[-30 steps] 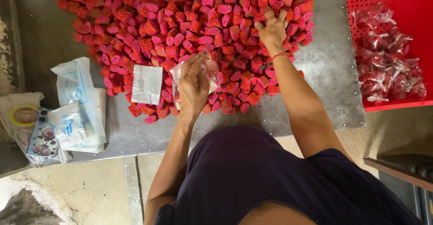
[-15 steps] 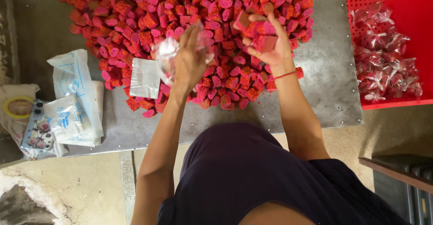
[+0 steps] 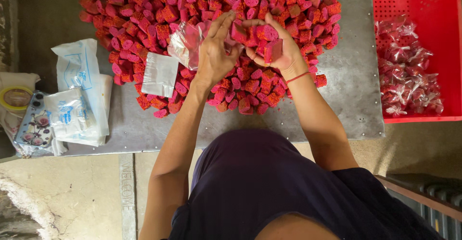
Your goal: The person picks up pink blocks from a pile and places them into small plastic bags, then sets the filled bags aside.
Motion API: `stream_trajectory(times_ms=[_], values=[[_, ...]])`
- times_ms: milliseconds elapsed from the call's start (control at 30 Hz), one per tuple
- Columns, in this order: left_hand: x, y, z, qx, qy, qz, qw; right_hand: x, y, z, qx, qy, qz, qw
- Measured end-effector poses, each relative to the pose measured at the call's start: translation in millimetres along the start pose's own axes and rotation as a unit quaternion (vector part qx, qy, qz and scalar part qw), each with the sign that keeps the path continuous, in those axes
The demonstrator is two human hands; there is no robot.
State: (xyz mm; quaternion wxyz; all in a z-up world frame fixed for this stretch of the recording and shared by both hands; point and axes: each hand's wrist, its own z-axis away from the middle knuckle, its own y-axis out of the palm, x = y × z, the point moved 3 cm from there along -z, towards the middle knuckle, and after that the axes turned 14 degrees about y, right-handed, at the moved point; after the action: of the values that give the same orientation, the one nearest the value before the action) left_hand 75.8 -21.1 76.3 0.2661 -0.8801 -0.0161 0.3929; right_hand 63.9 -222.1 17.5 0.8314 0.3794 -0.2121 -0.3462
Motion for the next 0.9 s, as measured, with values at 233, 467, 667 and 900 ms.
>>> stream_trajectory(times_ms=[233,467,667,900], values=[[-3,-1,5,-0.019,0.058,-0.017,0.998,-3,-7,-1,0.292,-0.077,0.206,0.931],[17,-9,-3,-0.033,0.059,-0.154,0.986,3,-20,3,0.252,-0.123,0.159,0.947],[28,-27,-16,0.132,0.101,-0.357,0.919,8,-26,12,0.233,-0.12,0.132,0.956],[6,-8,-13,0.078,0.121,-0.022,0.989,8,-1,2,0.267,-0.079,0.252,0.927]])
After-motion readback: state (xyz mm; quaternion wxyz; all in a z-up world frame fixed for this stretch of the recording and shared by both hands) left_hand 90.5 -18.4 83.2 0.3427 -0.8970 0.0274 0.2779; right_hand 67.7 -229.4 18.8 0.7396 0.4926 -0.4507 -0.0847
